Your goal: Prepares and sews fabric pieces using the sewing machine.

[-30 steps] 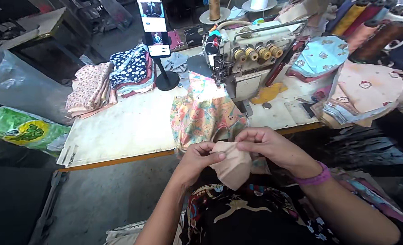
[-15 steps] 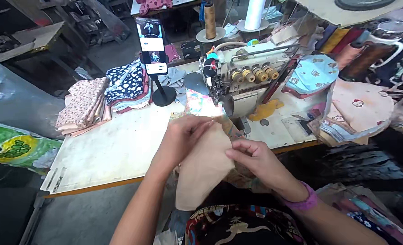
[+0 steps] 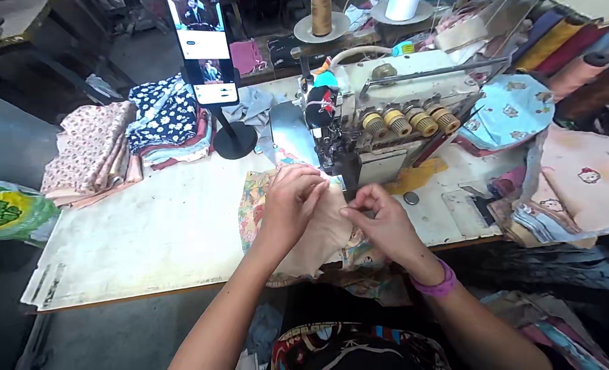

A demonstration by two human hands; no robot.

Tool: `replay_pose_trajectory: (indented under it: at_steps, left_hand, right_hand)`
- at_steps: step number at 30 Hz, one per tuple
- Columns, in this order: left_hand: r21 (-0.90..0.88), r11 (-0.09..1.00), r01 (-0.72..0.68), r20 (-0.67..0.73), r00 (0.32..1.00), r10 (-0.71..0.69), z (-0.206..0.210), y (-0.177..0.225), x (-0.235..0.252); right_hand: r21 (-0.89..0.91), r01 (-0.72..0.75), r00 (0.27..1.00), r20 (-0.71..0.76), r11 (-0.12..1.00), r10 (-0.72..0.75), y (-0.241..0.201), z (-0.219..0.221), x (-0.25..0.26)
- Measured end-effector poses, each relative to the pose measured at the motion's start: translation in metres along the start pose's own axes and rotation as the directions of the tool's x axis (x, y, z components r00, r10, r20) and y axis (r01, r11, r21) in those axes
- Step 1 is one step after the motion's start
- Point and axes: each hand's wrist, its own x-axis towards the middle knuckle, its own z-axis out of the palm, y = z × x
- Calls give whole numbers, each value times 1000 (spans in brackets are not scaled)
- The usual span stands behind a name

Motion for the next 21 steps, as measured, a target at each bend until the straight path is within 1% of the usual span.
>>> replay_pose_trajectory:
  at_steps: [3,5,7,9,11,12,13,15,18,20,21]
  left_hand:
    - [65,998,6,-56,998,-3,2,3,2]
    - [106,994,-2,-65,998,9,4,5,4]
    - [133,991,-7,-56,998,15,5,6,4]
    - [143,990,-15,-51,998,22,6,5,3]
    - [146,989,-6,-59,998,15,8,2,3]
    - [146,989,10,-56,998,-2,8,1,4]
    - [151,988,24,-45,999,-17,9,-1,8]
    - [166,986,24,-4,1000,-23,9,-8,20]
    - [149,987,55,34,998,-61,5,-15,36]
    - [114,986,121,-25,993,-119,-1,-19,38]
    - [108,983,147,-77,987,-139,-6,-19,27]
  right_hand:
    - [85,-11,1000,24,996,9,0,-1,-2]
    - [99,37,999,28,994,-40,1,-4,-3]
    - [43,120,990,66,992,-122,3,-6,-3]
    - [-41,174,974,153,984,-166,2,-9,-1]
    - [-63,132,965,236,989,-114,-5,-14,5]
    - [-39,95,968,238,995,-83,-8,-14,8]
    - [0,56,976,211,998,-55,-10,-14,12]
    - [57,7,995,94,998,-12,-13,-10,21]
    - [69,-49,998,-33,996,51,-19,-5,23]
    - [62,-63,997,-38,996,65,-18,-5,17]
    - [68,-92,996,0,993,92,-15,-8,10]
